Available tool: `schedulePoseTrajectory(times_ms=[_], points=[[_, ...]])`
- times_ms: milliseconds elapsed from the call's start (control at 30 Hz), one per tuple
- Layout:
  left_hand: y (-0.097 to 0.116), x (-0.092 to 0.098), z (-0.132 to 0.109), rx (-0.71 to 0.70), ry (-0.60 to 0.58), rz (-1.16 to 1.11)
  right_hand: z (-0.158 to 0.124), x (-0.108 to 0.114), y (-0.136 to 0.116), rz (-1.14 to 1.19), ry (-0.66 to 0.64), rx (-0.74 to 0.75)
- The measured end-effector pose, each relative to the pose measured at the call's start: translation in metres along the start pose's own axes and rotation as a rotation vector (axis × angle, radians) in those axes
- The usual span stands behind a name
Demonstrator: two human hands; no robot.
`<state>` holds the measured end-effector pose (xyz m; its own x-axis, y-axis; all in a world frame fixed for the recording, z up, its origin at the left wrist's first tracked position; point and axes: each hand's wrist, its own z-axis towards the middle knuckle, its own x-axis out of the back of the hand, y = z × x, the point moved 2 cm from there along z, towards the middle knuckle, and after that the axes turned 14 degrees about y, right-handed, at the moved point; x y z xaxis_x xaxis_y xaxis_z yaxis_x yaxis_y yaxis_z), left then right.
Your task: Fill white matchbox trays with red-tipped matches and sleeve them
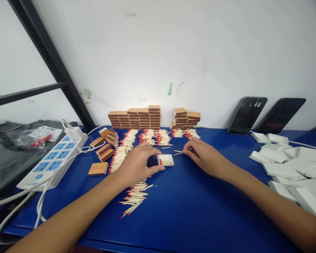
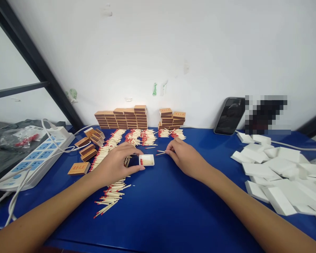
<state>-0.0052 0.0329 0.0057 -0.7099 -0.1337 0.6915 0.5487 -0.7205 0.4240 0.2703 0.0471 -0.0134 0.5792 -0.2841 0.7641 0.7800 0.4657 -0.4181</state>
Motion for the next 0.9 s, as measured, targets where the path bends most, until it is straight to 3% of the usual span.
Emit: schedulePoseTrajectory(times_ms=[200, 400, 700, 900], points=[[0.002, -0.002, -0.001, -0.007, 0.013, 0.003, 0.000, 0.006, -0.022, 0.019, 0.131, 0.053], [0.003, -0.003, -0.001, 0.017, 0.006, 0.005, -0.011, -0.002, -0.049, -0.020, 0.049, 0.187], [-0.001, -0.003, -0.001, -0.014, 0.016, -0.009, -0.012, -0.002, -0.047, -0.027, 0.035, 0.245], [-0.003, -0.002, -0.001, -0.042, 0.034, -0.012, -0.008, 0.006, -0.043, -0.011, 0.095, 0.237]])
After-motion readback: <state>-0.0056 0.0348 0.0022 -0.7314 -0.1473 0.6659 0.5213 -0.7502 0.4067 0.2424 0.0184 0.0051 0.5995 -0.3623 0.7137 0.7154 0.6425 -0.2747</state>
